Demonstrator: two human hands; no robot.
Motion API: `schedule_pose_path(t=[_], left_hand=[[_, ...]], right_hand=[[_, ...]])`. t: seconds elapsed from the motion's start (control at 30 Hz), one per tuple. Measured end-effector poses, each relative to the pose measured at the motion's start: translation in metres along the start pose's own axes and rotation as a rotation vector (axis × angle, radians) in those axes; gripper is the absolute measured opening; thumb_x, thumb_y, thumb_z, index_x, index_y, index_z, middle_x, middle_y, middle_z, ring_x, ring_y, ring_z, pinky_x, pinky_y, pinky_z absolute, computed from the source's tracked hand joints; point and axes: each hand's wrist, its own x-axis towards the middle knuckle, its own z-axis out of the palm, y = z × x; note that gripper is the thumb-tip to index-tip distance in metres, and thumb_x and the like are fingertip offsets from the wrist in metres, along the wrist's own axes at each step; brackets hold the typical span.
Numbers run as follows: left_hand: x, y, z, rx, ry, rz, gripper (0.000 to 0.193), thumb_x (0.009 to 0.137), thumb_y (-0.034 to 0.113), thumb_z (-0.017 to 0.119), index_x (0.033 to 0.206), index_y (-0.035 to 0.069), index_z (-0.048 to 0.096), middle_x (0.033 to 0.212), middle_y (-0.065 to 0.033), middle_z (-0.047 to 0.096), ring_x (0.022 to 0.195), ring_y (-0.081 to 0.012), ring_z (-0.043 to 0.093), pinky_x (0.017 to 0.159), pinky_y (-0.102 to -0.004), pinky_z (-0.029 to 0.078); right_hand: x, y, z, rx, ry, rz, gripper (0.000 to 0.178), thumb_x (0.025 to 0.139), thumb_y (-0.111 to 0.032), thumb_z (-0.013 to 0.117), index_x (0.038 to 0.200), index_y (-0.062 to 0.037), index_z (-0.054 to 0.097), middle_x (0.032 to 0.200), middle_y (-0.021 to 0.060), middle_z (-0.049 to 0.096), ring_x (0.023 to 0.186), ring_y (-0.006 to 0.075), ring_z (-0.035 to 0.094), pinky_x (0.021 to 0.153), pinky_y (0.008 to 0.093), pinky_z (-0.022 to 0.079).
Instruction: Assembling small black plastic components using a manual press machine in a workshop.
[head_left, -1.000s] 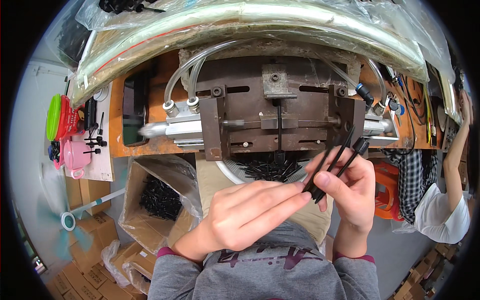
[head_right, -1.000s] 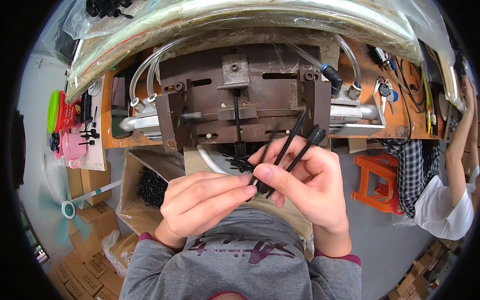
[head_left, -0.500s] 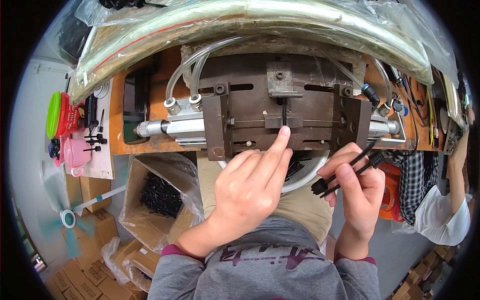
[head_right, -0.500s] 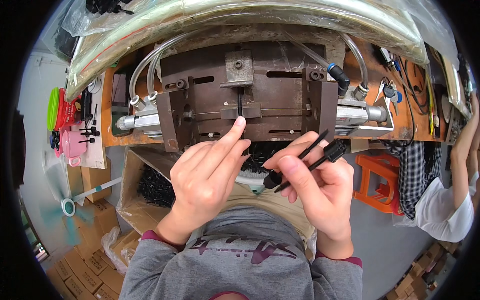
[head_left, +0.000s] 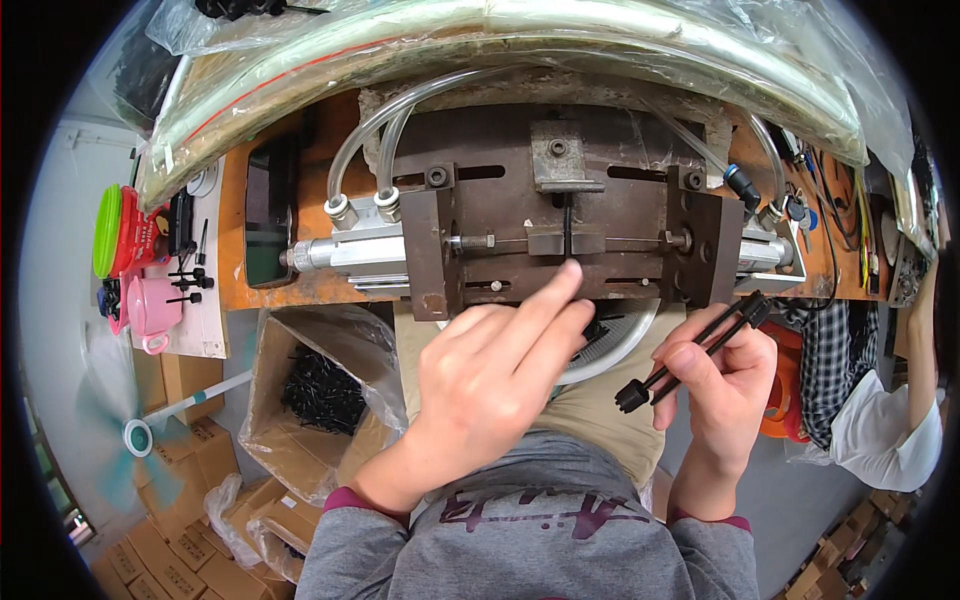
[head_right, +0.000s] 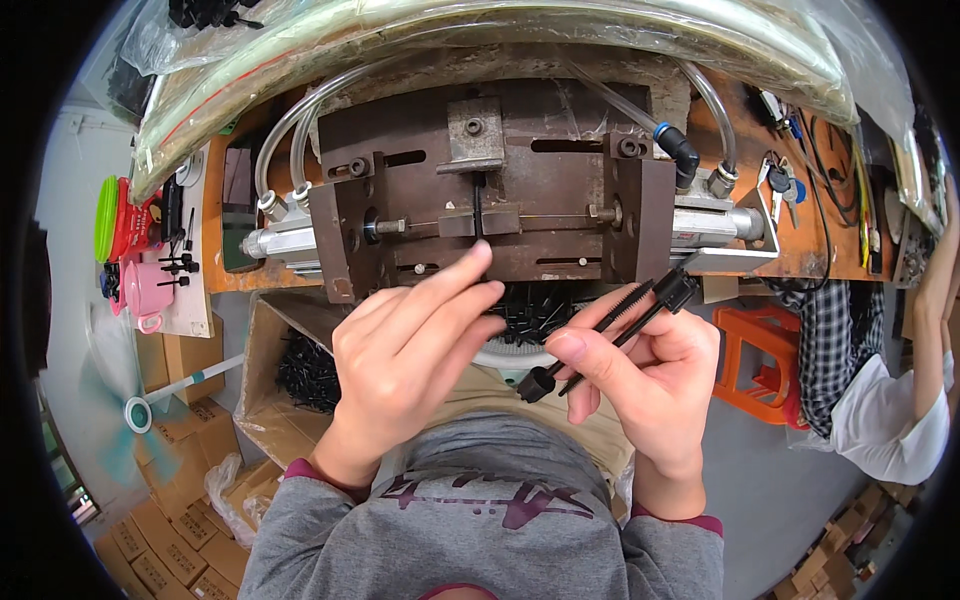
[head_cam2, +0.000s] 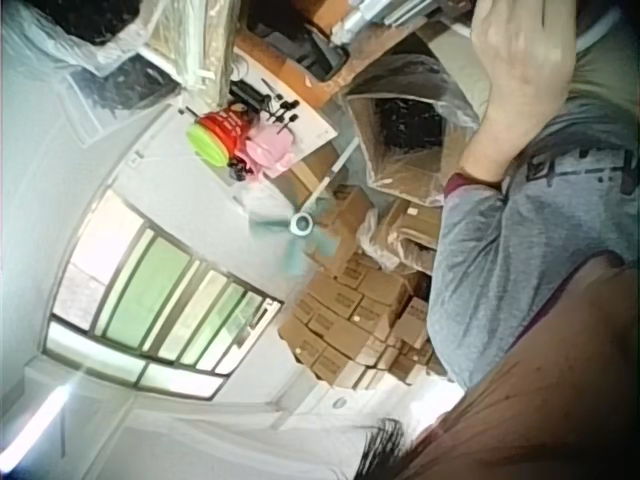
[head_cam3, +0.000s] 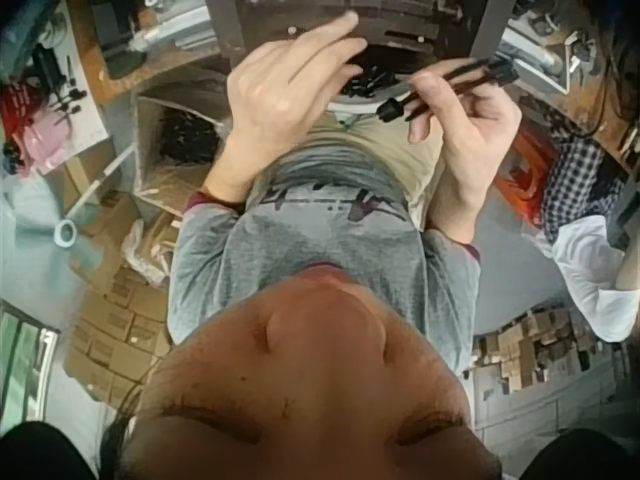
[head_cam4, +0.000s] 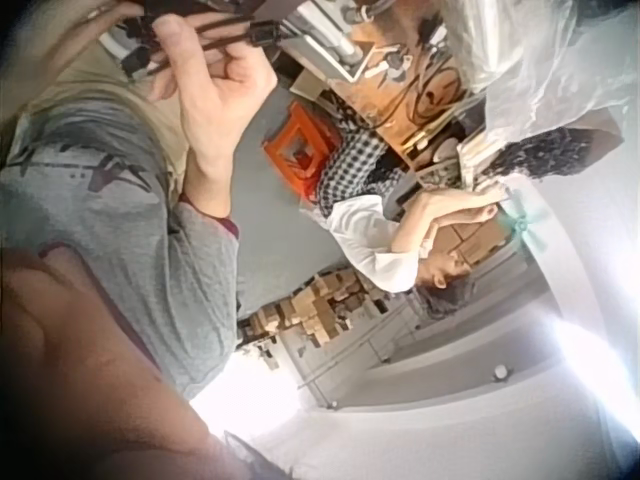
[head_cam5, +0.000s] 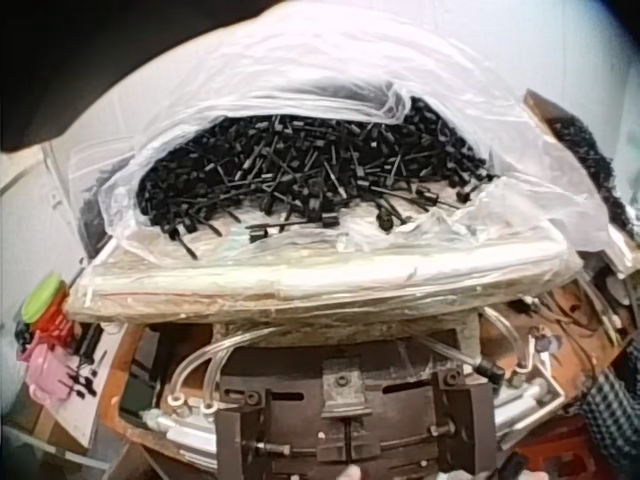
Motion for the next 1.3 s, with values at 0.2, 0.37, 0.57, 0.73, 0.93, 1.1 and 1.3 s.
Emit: schedule_pose_path(t=[0.2, 0.37, 0.57, 0.73, 0.93, 1.1, 1.3], left_hand=[[-0.008, 0.011, -0.012, -0.353, 0.016, 0.180, 0.037, 0.071, 0.009, 0.082, 0.106, 0.002, 0.074, 0.102, -0.0124, 0.073, 0.078, -0.0194, 0.072, 0.060, -0.0265, 0.058], [-0.013, 0.010, -0.019, -0.391, 0.025, 0.051, 0.035, 0.065, 0.003, 0.081, 0.100, 0.000, 0.075, 0.101, -0.0131, 0.072, 0.081, -0.0221, 0.071, 0.064, -0.0290, 0.058], [-0.007, 0.002, 0.003, 0.015, 0.091, 0.016, 0.033, 0.062, 0.001, 0.080, 0.094, -0.002, 0.073, 0.112, -0.0172, 0.070, 0.087, -0.0255, 0.068, 0.068, -0.0336, 0.056], [-0.004, 0.003, 0.010, 0.148, 0.051, 0.017, 0.029, 0.064, 0.003, 0.078, 0.091, -0.002, 0.072, 0.118, -0.0162, 0.069, 0.077, -0.0221, 0.069, 0.066, -0.0303, 0.054], [0.000, -0.002, 0.012, 0.160, 0.047, 0.045, 0.018, 0.072, 0.001, 0.071, 0.089, -0.007, 0.071, 0.119, -0.0193, 0.068, 0.061, -0.0157, 0.059, 0.063, -0.0263, 0.052], [0.000, -0.002, 0.011, 0.146, 0.033, 0.035, 0.019, 0.072, 0.001, 0.071, 0.089, -0.006, 0.071, 0.119, -0.0185, 0.069, 0.056, -0.0130, 0.056, 0.058, -0.0253, 0.049], [0.000, 0.002, 0.009, 0.144, 0.007, -0.037, 0.028, 0.065, 0.004, 0.079, 0.092, 0.000, 0.072, 0.118, -0.0132, 0.070, 0.064, -0.0170, 0.066, 0.058, -0.0269, 0.050]], right_hand=[[0.003, 0.007, 0.006, 0.139, -0.111, 0.013, 0.007, 0.087, 0.004, 0.068, 0.090, 0.0096, 0.066, 0.072, 0.0167, 0.069, 0.049, 0.0135, 0.063, 0.041, 0.0214, 0.047], [0.002, 0.005, -0.013, 0.077, -0.060, 0.011, 0.016, 0.090, 0.002, 0.063, 0.103, 0.0113, 0.067, 0.076, 0.0183, 0.070, 0.045, 0.0120, 0.057, 0.043, 0.0196, 0.044], [0.001, 0.006, -0.017, -0.032, -0.150, -0.201, 0.029, 0.097, -0.015, 0.059, 0.101, 0.0132, 0.066, 0.092, 0.0230, 0.067, 0.059, 0.0167, 0.064, 0.052, 0.0244, 0.051], [0.001, 0.002, -0.010, 0.092, -0.194, -0.218, 0.100, 0.099, -0.067, 0.015, 0.113, 0.0217, 0.058, 0.112, 0.0337, 0.060, 0.084, 0.0361, 0.069, 0.074, 0.0400, 0.060], [-0.010, -0.013, -0.001, 0.068, -0.153, -0.113, 0.098, 0.090, -0.071, 0.038, 0.124, 0.0197, 0.050, 0.121, 0.0360, 0.057, 0.098, 0.0408, 0.069, 0.086, 0.0431, 0.058], [-0.007, -0.003, -0.007, -0.036, -0.234, -0.367, 0.063, 0.068, -0.023, 0.087, 0.114, 0.0075, 0.056, 0.120, 0.0310, 0.060, 0.098, 0.0339, 0.070, 0.085, 0.0392, 0.059], [-0.005, -0.004, 0.002, -0.682, -0.140, -0.617, 0.038, 0.058, -0.010, 0.091, 0.087, 0.0008, 0.069, 0.113, 0.0213, 0.067, 0.086, 0.0240, 0.069, 0.072, 0.0334, 0.059]])
